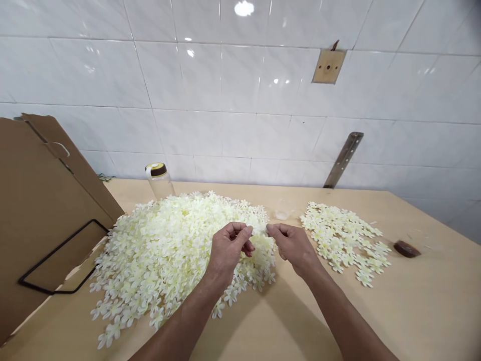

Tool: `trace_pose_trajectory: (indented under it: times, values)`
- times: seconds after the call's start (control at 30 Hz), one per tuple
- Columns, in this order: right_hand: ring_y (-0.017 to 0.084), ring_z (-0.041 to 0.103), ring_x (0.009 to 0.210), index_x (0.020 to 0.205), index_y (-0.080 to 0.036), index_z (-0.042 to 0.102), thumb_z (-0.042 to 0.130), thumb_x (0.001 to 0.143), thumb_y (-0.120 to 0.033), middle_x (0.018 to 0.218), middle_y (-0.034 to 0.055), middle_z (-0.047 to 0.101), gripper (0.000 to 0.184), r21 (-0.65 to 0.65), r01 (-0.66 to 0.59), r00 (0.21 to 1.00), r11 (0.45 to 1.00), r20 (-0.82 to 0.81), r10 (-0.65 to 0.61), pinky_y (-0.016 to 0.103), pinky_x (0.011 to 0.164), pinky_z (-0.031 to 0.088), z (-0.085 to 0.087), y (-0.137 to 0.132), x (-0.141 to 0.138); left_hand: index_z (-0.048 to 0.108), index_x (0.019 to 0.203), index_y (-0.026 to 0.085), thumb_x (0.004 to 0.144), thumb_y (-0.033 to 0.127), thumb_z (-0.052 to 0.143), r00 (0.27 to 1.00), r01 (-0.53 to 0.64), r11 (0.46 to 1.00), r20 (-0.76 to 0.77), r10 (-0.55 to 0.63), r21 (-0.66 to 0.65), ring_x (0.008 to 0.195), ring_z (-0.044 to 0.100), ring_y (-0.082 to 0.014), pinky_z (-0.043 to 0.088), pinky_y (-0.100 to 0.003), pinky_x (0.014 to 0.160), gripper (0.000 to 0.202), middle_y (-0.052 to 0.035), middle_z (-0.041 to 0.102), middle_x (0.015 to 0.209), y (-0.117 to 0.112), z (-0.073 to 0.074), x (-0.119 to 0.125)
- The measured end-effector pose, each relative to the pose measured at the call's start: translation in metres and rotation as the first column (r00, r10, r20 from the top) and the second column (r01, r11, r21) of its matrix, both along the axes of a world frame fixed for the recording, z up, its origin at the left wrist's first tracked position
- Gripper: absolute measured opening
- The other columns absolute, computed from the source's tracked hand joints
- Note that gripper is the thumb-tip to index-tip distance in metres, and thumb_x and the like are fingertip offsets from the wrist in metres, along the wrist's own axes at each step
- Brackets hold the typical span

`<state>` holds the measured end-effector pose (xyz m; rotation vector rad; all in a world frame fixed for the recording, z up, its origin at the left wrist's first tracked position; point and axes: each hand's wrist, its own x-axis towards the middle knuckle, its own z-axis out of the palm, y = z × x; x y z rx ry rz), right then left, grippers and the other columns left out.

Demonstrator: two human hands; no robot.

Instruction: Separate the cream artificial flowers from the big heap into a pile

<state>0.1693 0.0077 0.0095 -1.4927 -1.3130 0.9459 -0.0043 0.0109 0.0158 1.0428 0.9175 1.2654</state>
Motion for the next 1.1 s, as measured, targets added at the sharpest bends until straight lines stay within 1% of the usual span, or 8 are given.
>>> trace_pose_trajectory:
  times: [0.1, 0.23, 0.33, 0.43, 0.57, 0.73, 0.83, 1.1]
  values:
    - [0.010, 0.037, 0.046, 0.091, -0.018, 0.074, 0.062, 0.085, -0.056, 0.057, -0.0023, 0.046, 0.040, 0.048, -0.066, 0.997, 0.997, 0.036, 0.065, 0.022, 0.041, 0.029, 0.004, -0.001, -0.004, 0.069, 0.083, 0.014, 0.075, 0.036, 0.077, 1.000, -0.016, 1.000, 0.018, 0.016, -0.014, 0.053, 0.057, -0.0119, 0.049, -0.024, 0.051, 0.024, -0.0012, 0.063, 0.061, 0.001, -0.002, 0.001]
    - [0.008, 0.030, 0.046, 0.100, -0.019, 0.071, 0.059, 0.087, -0.061, 0.058, -0.0050, 0.040, 0.046, 0.030, -0.140, 0.982, 0.990, -0.120, 0.142, 0.021, 0.040, 0.026, 0.011, -0.005, -0.006, 0.072, 0.085, 0.013, 0.076, 0.036, 0.075, 1.000, -0.003, 1.000, -0.019, 0.002, -0.007, 0.050, 0.055, -0.0111, 0.047, -0.023, 0.048, 0.025, -0.0013, 0.062, 0.060, -0.001, -0.005, 0.005]
    - [0.006, 0.028, 0.043, 0.090, -0.016, 0.071, 0.063, 0.084, -0.061, 0.055, -0.0065, 0.038, 0.046, -0.039, -0.251, 0.953, 0.967, -0.187, 0.240, 0.021, 0.038, 0.025, 0.012, -0.008, -0.007, 0.071, 0.085, 0.013, 0.079, 0.036, 0.072, 0.996, 0.003, 0.999, -0.085, 0.000, 0.036, 0.046, 0.053, -0.0109, 0.046, -0.023, 0.046, 0.024, -0.0008, 0.062, 0.056, -0.004, -0.007, 0.008]
    - [0.006, 0.032, 0.041, 0.078, -0.015, 0.070, 0.069, 0.080, -0.058, 0.053, -0.0063, 0.040, 0.044, -0.042, -0.254, 0.951, 0.966, -0.192, 0.242, 0.021, 0.037, 0.028, 0.011, -0.008, -0.007, 0.069, 0.081, 0.014, 0.078, 0.036, 0.072, 0.992, -0.026, 0.998, -0.120, 0.034, 0.063, 0.046, 0.054, -0.0105, 0.046, -0.022, 0.045, 0.023, -0.0012, 0.064, 0.059, -0.006, -0.007, 0.010]
    - [0.006, 0.037, 0.040, 0.075, -0.016, 0.068, 0.073, 0.077, -0.055, 0.052, -0.0065, 0.043, 0.040, -0.022, -0.240, 0.948, 0.971, -0.222, 0.229, 0.021, 0.037, 0.032, 0.007, -0.006, -0.007, 0.066, 0.078, 0.014, 0.080, 0.038, 0.071, 0.992, -0.025, 0.998, -0.120, 0.032, 0.064, 0.045, 0.052, -0.0100, 0.045, -0.022, 0.044, 0.024, 0.0000, 0.061, 0.057, -0.007, -0.006, 0.010]
    - [0.006, 0.039, 0.039, 0.069, -0.017, 0.061, 0.071, 0.080, -0.057, 0.053, -0.0062, 0.046, 0.043, -0.004, -0.259, 0.931, 0.966, -0.266, 0.248, 0.019, 0.036, 0.032, 0.007, -0.006, -0.006, 0.065, 0.079, 0.014, 0.081, 0.042, 0.070, 0.994, 0.108, 0.994, 0.009, -0.108, -0.034, 0.048, 0.054, -0.0094, 0.044, -0.023, 0.045, 0.029, -0.0031, 0.065, 0.072, -0.009, -0.003, 0.010]
    - [0.007, 0.041, 0.041, 0.068, -0.017, 0.059, 0.068, 0.081, -0.060, 0.053, -0.0053, 0.047, 0.046, -0.013, -0.297, 0.922, 0.955, -0.266, 0.283, 0.019, 0.036, 0.035, 0.006, -0.008, -0.006, 0.064, 0.079, 0.013, 0.079, 0.043, 0.073, 0.976, 0.202, 0.975, 0.104, -0.192, -0.096, 0.051, 0.054, -0.0091, 0.044, -0.023, 0.048, 0.030, -0.0030, 0.063, 0.073, -0.009, -0.003, 0.008]
    - [0.007, 0.043, 0.041, 0.067, -0.016, 0.059, 0.060, 0.085, -0.065, 0.058, -0.0019, 0.052, 0.052, -0.058, -0.315, 0.931, 0.947, -0.212, 0.297, 0.020, 0.036, 0.039, 0.003, -0.010, -0.009, 0.063, 0.076, 0.014, 0.073, 0.040, 0.080, 0.955, 0.262, 0.948, 0.190, -0.228, -0.179, 0.052, 0.051, -0.0087, 0.039, -0.021, 0.048, 0.031, -0.0008, 0.059, 0.065, -0.006, -0.006, 0.005]
